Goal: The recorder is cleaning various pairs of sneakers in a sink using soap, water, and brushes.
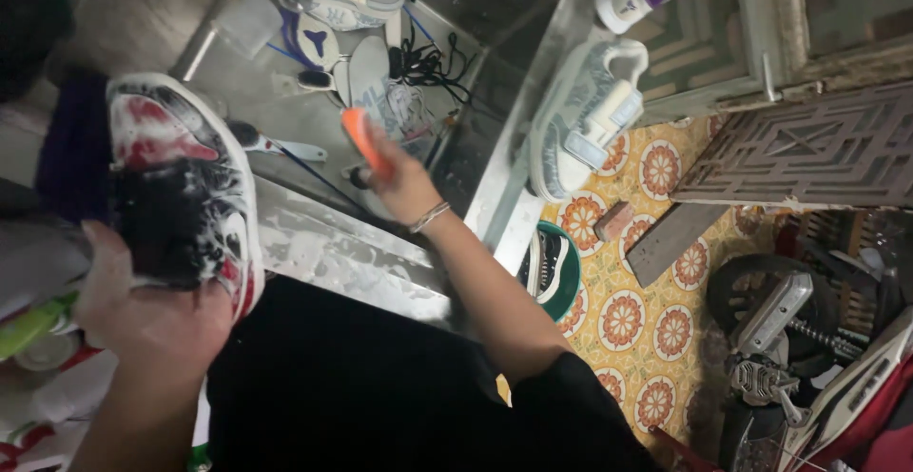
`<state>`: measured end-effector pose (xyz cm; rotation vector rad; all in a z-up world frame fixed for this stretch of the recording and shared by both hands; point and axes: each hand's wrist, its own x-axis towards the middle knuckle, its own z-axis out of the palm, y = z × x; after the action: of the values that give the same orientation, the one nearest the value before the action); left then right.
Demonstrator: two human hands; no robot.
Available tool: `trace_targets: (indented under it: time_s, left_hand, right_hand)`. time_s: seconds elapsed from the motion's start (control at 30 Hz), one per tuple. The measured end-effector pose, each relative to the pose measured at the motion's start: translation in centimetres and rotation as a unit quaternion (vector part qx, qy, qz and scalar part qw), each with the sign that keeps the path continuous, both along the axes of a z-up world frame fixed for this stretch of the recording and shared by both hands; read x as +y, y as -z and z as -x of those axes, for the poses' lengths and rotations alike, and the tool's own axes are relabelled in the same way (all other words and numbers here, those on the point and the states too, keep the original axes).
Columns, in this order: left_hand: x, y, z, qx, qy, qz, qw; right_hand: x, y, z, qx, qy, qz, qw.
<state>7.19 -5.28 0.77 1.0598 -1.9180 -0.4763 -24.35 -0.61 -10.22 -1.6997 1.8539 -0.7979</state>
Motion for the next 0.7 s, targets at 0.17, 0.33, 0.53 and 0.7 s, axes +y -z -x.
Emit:
trace_targets:
  time_s: [0.17,0.33,0.53,0.7]
  left_hand:
    - [-0.6,-0.9,0.9,0.510,-0.001,-0.456,0.729]
    - [0.6,3.2,-0.5,0.395,-0.016,-0.371,0.840]
    - [-1.1,1.0,1.3,0.680,-0.071,-0.554,0.475]
    - [-1.5,1.4,1.9,0.650,-0.086,-0.559,0.508]
  right_hand:
    - [-3.6,5.2,2.6,-0.429,0.161,-0.029,0.888]
    - [-5.9,4.6,2.4,0.045,0.166,-0.039,0.984]
    - [-11.0,8.3,0.4,-0.032,-0.020,-0.243,0.969]
    - [-15.0,18.5,-1.0,0.077,-0.180,-0.248,0.949]
